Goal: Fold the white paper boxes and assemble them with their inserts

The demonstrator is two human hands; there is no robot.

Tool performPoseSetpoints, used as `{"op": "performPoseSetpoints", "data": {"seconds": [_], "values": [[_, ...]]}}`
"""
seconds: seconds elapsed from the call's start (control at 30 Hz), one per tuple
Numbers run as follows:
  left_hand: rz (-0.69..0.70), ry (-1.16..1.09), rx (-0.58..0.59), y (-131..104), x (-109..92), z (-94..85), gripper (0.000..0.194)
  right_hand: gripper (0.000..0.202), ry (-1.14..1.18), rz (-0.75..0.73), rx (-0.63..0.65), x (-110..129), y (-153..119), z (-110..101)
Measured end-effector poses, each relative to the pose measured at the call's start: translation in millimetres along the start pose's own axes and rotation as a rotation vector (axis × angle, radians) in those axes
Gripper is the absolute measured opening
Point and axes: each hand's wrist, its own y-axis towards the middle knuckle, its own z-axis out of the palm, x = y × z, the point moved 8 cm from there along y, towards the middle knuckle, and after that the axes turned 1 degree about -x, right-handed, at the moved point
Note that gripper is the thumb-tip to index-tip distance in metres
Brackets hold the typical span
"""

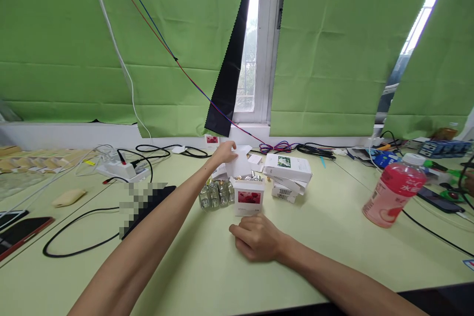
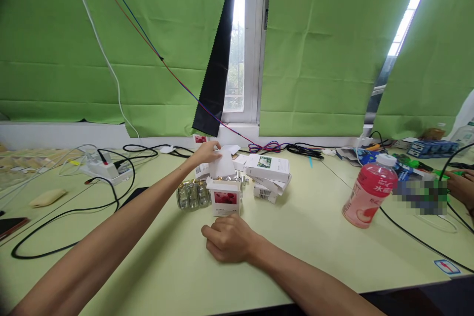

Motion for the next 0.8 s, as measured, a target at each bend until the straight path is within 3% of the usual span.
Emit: {"op": "performPoseSetpoints", "data": {"seconds": [0.27,0.47,0.8], "values": [[0.034,-0.053,-0.092,-8.0,-9.1,-6.5,0.035,0.007,-0.011,0.013,0.038,-0.8,-1.9,4.1],[0.091,-0.115,-0.210,-14.1,-20.2,-15.1,0.021,0.012,0.004,0.016,-0.007,-0.3,-0.3,-1.1],[0.248,-0.186,-0.515,-38.9,-52.9,-60.6,0.015,0.012,-0.002,0.018,-0.013,-0.3,0.1,-1.2]]}}
